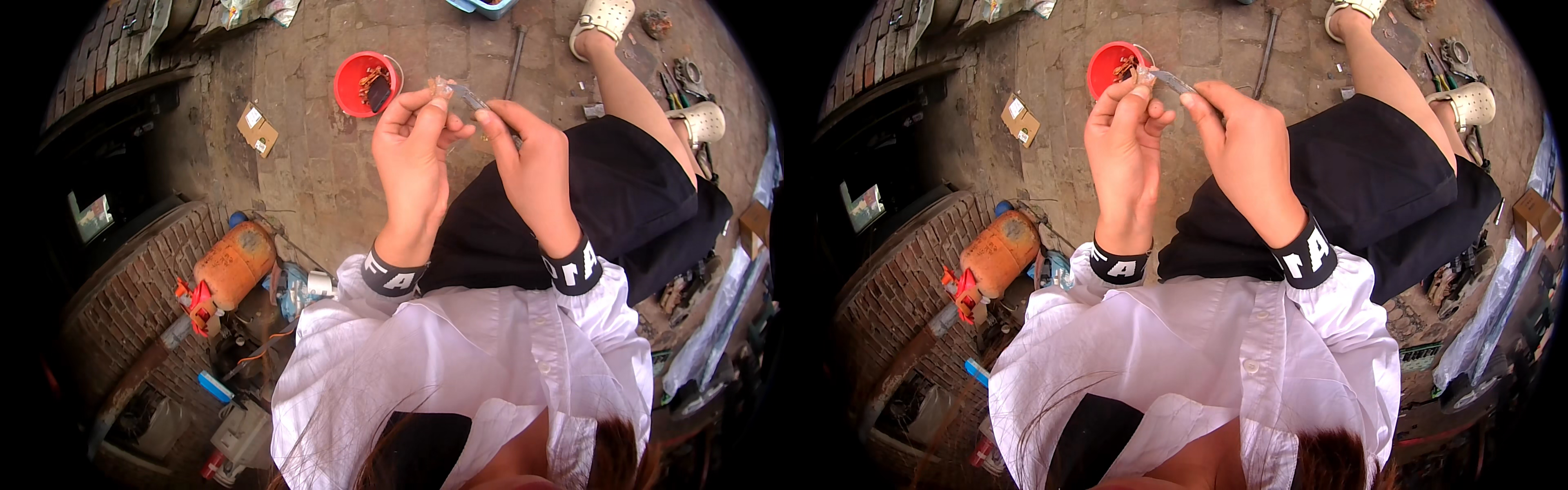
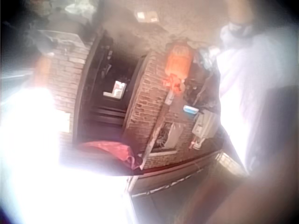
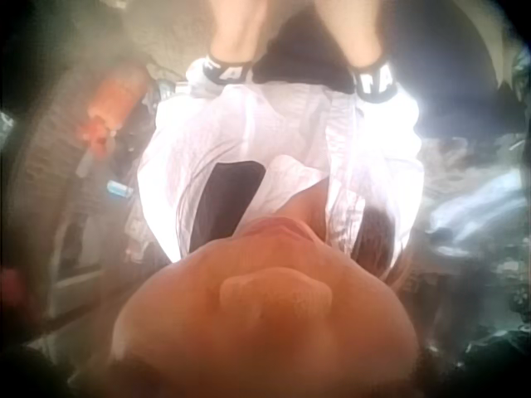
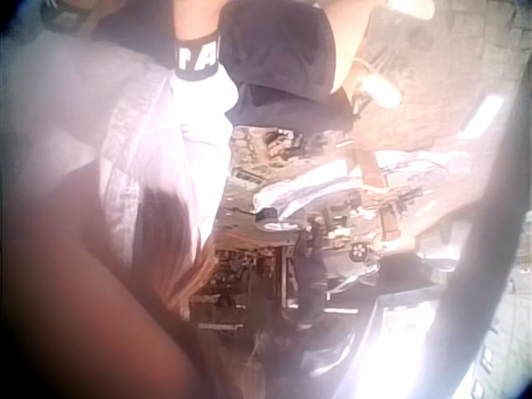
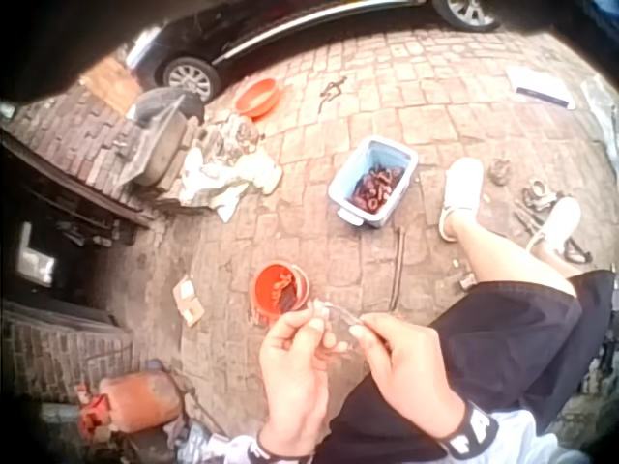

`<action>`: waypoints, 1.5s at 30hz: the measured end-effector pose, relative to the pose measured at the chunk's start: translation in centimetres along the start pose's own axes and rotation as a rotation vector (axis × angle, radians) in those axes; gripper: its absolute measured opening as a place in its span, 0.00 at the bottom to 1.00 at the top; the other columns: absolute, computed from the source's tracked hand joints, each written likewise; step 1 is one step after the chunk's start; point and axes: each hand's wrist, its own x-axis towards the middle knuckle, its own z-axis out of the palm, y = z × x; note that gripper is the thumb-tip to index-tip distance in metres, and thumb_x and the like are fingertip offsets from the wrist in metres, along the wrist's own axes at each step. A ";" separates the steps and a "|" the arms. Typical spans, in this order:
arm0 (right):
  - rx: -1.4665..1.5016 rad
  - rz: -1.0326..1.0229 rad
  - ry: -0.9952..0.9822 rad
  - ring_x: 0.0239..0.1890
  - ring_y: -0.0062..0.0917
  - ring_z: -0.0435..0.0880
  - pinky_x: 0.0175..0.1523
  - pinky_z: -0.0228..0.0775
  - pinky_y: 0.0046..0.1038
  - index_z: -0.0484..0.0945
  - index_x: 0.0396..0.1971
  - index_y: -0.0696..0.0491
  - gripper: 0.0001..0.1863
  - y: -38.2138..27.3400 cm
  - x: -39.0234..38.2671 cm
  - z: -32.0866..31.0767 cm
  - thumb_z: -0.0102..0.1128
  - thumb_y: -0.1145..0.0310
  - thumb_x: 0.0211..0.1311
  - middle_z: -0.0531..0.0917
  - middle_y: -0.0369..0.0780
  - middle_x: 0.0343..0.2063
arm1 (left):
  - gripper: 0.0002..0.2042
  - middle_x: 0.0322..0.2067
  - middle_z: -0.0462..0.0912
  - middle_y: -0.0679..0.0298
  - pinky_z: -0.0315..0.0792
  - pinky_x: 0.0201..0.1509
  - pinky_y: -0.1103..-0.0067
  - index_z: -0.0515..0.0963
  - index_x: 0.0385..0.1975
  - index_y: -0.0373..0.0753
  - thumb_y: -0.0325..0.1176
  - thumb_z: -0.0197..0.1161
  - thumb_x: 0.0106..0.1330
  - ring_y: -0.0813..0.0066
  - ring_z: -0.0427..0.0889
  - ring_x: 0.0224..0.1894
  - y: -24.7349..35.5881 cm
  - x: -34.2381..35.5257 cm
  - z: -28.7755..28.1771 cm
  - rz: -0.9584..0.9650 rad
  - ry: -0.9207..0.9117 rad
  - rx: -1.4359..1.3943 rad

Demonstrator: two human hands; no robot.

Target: The person sits on the floor and uses a hammer and a small metal file to shape and smooth a small metal piece. They repeatedly hammer the piece on a metal plate, then file its edges, and inspect the result.

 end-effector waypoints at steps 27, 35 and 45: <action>-0.397 -0.292 0.230 0.25 0.23 0.77 0.26 0.68 0.24 0.84 0.35 0.45 0.11 0.4 0.0 0.7 0.68 0.64 0.50 0.75 0.32 0.22 | 0.05 0.34 0.80 0.62 0.81 0.37 0.79 0.75 0.38 0.31 0.24 0.56 0.65 0.79 0.79 0.30 -0.2 0.7 -0.1 -0.120 -0.022 -0.110; -0.381 -0.270 0.097 0.25 0.24 0.76 0.27 0.68 0.26 0.84 0.35 0.45 0.10 -0.1 0.7 -1.5 0.67 0.63 0.51 0.74 0.32 0.21 | 0.05 0.31 0.80 0.61 0.76 0.28 0.80 0.76 0.36 0.29 0.22 0.55 0.63 0.80 0.76 0.24 0.2 1.2 -0.9 -0.113 -0.096 0.013; -0.404 -0.318 -0.032 0.26 0.26 0.76 0.30 0.68 0.28 0.85 0.33 0.46 0.09 0.0 1.8 -3.2 0.67 0.63 0.50 0.74 0.33 0.20 | 0.04 0.25 0.79 0.63 0.72 0.25 0.82 0.78 0.32 0.28 0.22 0.59 0.60 0.81 0.74 0.21 0.9 2.1 -1.6 -0.154 -0.178 0.151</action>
